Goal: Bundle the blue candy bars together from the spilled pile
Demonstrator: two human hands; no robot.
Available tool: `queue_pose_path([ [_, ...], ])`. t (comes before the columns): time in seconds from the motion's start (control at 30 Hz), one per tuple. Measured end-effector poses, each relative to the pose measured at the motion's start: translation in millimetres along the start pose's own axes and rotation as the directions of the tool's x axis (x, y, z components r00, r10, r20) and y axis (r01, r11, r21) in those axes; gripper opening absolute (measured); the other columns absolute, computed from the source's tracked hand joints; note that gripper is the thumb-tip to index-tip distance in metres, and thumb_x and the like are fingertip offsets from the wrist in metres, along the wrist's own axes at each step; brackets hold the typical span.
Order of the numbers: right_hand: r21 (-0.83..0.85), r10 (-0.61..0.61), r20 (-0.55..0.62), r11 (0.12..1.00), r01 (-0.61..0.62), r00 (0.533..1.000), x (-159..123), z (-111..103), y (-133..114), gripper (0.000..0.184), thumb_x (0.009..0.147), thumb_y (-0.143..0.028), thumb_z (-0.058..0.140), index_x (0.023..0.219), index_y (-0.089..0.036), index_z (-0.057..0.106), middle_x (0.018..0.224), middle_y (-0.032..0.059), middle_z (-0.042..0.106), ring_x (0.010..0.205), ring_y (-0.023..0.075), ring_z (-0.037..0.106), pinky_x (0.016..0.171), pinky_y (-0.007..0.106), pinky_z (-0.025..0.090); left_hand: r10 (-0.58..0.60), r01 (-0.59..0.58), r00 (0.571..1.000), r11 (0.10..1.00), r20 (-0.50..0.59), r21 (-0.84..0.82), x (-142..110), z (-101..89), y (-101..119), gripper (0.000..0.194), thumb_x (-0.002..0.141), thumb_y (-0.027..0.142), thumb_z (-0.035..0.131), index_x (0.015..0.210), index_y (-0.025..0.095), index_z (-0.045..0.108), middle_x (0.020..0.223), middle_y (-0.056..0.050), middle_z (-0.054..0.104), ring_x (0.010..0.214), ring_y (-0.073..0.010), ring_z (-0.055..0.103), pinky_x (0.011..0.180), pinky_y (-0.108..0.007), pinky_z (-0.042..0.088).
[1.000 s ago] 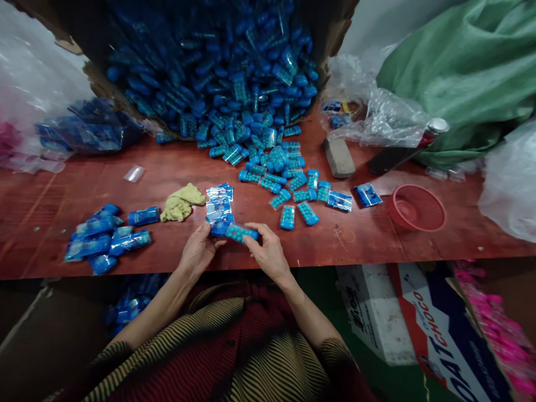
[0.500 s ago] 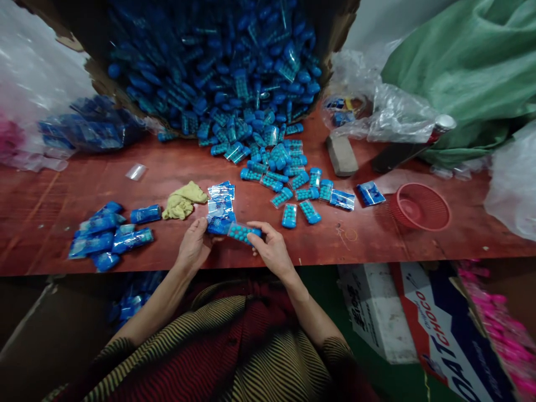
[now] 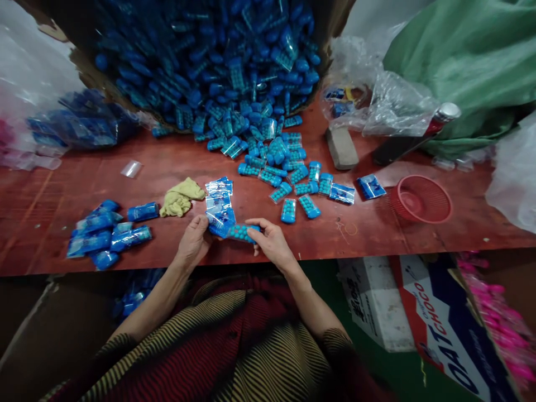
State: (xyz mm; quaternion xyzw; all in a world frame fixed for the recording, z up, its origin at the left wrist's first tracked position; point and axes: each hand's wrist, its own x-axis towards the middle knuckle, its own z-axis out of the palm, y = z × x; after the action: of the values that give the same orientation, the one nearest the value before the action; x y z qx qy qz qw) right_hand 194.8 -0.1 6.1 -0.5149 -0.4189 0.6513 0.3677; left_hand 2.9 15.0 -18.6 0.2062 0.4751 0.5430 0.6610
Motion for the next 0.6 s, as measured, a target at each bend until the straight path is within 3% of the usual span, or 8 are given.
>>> queue_pose_path([
  [0.27, 0.088, -0.022, -0.06, 0.996, 0.027, 0.998, -1, 10, 11, 0.037, 0.077, -0.037, 0.061, 0.108, -0.016, 0.06, 0.053, -0.0074, 0.051, 0.044, 0.0068, 0.048, 0.041, 0.019, 0.044, 0.017, -0.017, 1.0, 0.999, 0.002, 0.04, -1, 4.2, -2, 0.044, 0.056, 0.046, 0.079, 0.064, 0.016, 0.047, 0.056, 0.006, 0.055, 0.051, -0.0075, 0.053, 0.048, -0.019, 0.049],
  [0.4, -0.068, -0.119, -0.06, 0.991, 0.115, 0.991, 0, 16, 23, 0.032, 0.081, -0.035, 0.058, 0.109, -0.018, 0.061, 0.067, -0.003, 0.057, 0.048, 0.0074, 0.051, 0.044, 0.021, 0.047, 0.011, -0.012, 0.999, 1.0, -0.053, -0.029, -2, 10.1, -8, 0.042, 0.057, 0.042, 0.08, 0.063, 0.016, 0.048, 0.052, 0.008, 0.052, 0.046, -0.0051, 0.048, 0.047, -0.016, 0.046],
  [0.5, -0.348, -0.407, -0.113, 0.871, 0.347, 0.906, 1, 20, 31, 0.025, 0.085, -0.028, 0.056, 0.108, -0.02, 0.063, 0.094, 0.0045, 0.062, 0.076, 0.0137, 0.061, 0.069, 0.029, 0.055, -0.103, 0.096, 0.993, 0.989, -0.059, -0.116, -4, 13.5, -10, 0.031, 0.063, 0.033, 0.078, 0.074, 0.017, 0.054, 0.063, 0.005, 0.061, 0.055, -0.0085, 0.057, 0.052, -0.02, 0.049],
  [0.6, -0.547, -0.595, -0.079, 0.696, 0.464, 0.8, 2, 24, 37, 0.026, 0.089, -0.024, 0.051, 0.112, -0.022, 0.062, 0.102, 0.0072, 0.06, 0.097, 0.0182, 0.059, 0.089, 0.034, 0.05, -0.236, 0.222, 0.97, 0.956, -0.053, -0.191, -7, 16.0, -9, 0.019, 0.073, 0.025, 0.07, 0.082, 0.016, 0.057, 0.074, 0.001, 0.067, 0.066, -0.0118, 0.064, 0.063, -0.025, 0.053],
])
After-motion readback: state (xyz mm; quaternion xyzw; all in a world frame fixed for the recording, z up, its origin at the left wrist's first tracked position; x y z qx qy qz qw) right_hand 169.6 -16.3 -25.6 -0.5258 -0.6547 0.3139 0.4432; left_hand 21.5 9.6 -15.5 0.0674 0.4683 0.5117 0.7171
